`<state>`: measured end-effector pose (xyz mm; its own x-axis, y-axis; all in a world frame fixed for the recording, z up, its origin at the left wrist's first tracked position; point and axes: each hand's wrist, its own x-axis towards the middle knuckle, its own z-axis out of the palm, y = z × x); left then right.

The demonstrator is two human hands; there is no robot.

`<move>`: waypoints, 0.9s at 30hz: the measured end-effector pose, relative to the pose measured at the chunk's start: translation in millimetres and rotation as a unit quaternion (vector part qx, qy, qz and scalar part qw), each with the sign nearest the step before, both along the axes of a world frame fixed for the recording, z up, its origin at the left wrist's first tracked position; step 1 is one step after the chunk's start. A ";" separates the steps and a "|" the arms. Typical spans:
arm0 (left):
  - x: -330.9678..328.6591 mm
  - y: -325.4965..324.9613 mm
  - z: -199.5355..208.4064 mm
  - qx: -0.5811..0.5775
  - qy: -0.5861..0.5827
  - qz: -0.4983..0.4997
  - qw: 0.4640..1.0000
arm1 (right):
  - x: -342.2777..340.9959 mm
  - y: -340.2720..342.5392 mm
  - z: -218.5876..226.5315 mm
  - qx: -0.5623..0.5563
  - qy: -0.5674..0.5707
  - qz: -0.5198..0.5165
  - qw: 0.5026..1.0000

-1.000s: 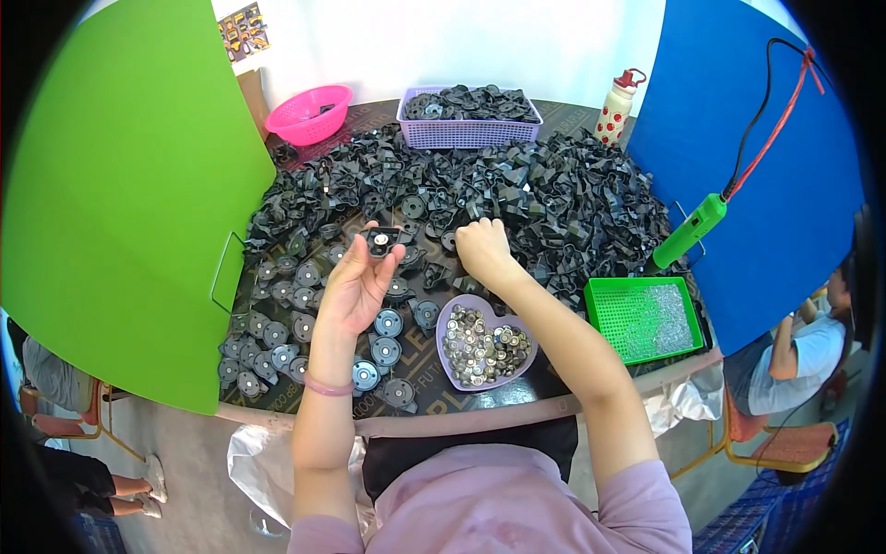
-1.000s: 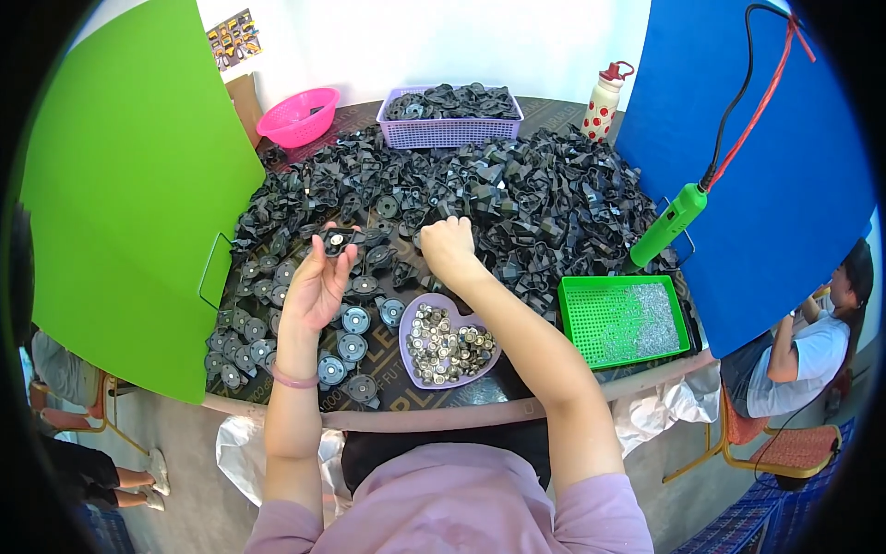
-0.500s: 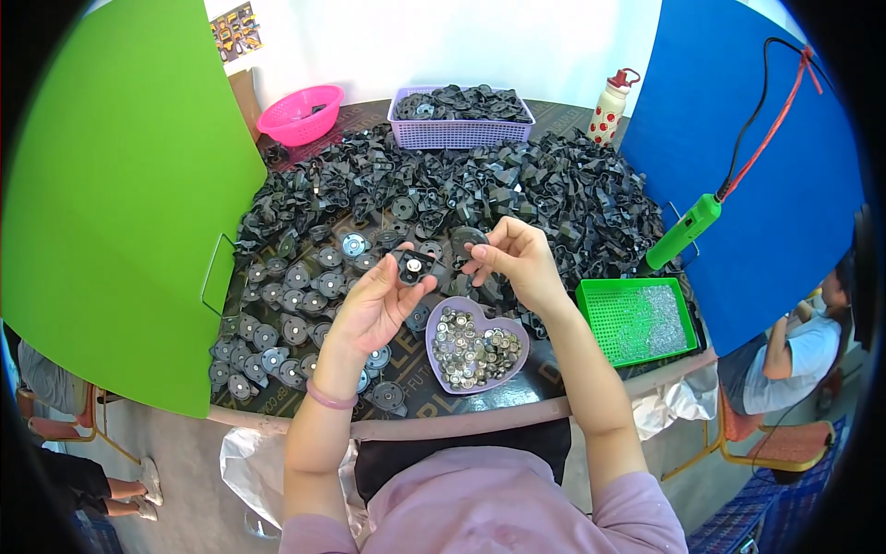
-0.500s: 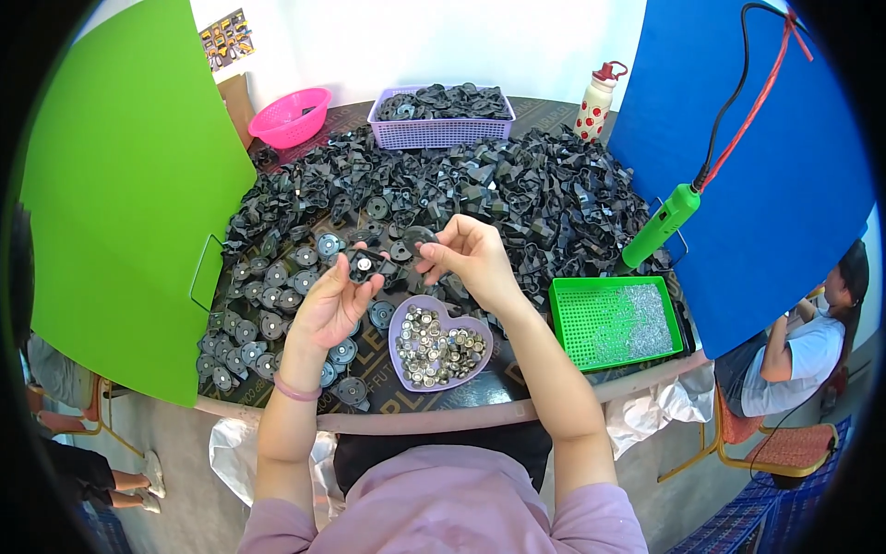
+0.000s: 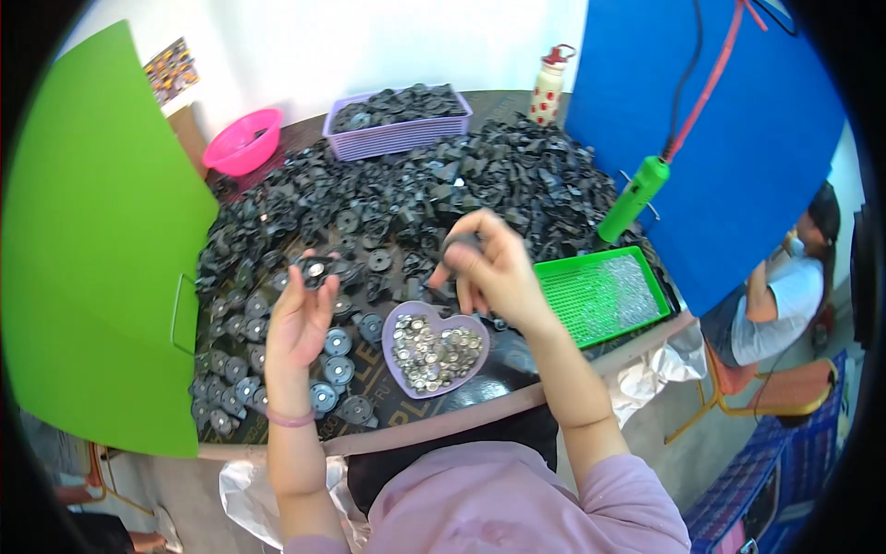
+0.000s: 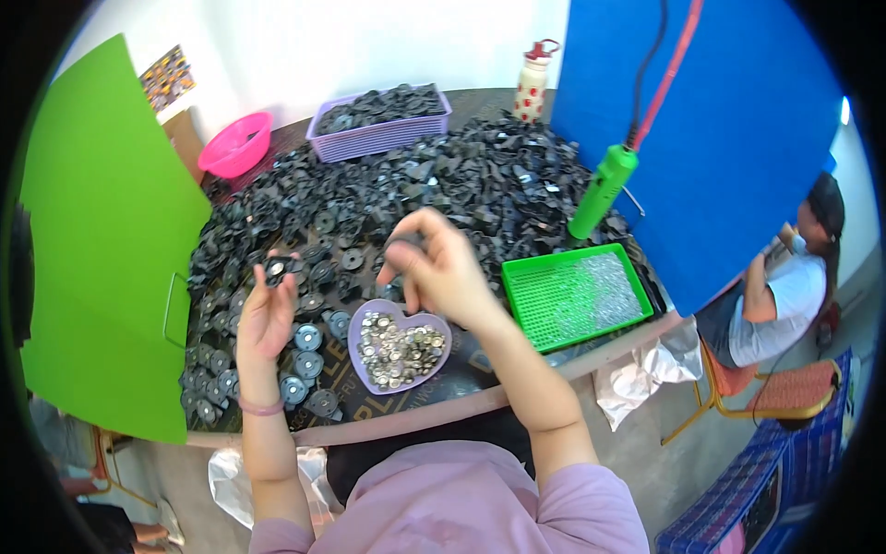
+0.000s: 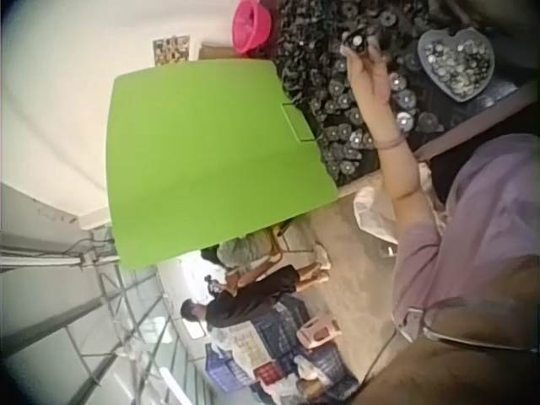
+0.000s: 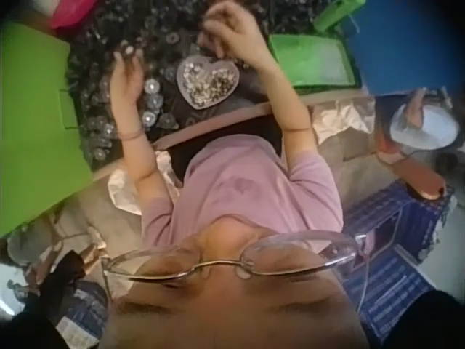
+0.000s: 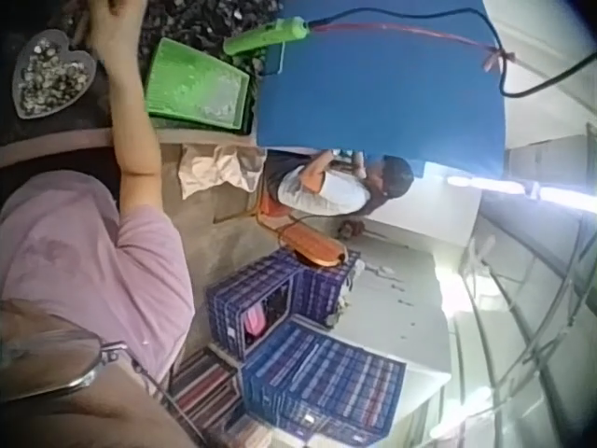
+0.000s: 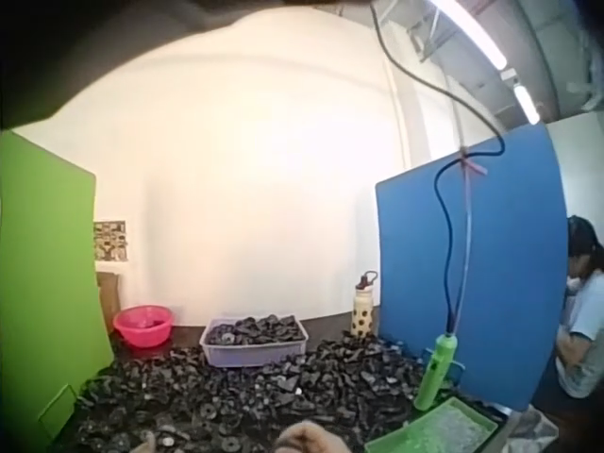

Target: Assembling small metal components into black plastic toy bases.

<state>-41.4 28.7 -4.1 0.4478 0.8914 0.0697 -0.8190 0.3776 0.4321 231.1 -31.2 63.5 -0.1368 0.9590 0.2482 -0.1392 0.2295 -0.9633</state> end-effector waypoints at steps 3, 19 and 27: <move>-9.9 -2.4 -1.4 -0.012 -0.015 0.004 1.000 | 13.3 -55.2 -10.9 0.121 -0.062 -0.076 0.988; 3.7 3.3 5.7 -0.017 -0.006 0.017 1.000 | 490.1 -163.0 -209.0 0.125 -0.146 -0.682 0.706; -4.7 -0.8 9.5 -0.005 0.003 0.043 0.999 | 506.3 -126.8 -196.6 -0.018 -0.488 -0.705 0.514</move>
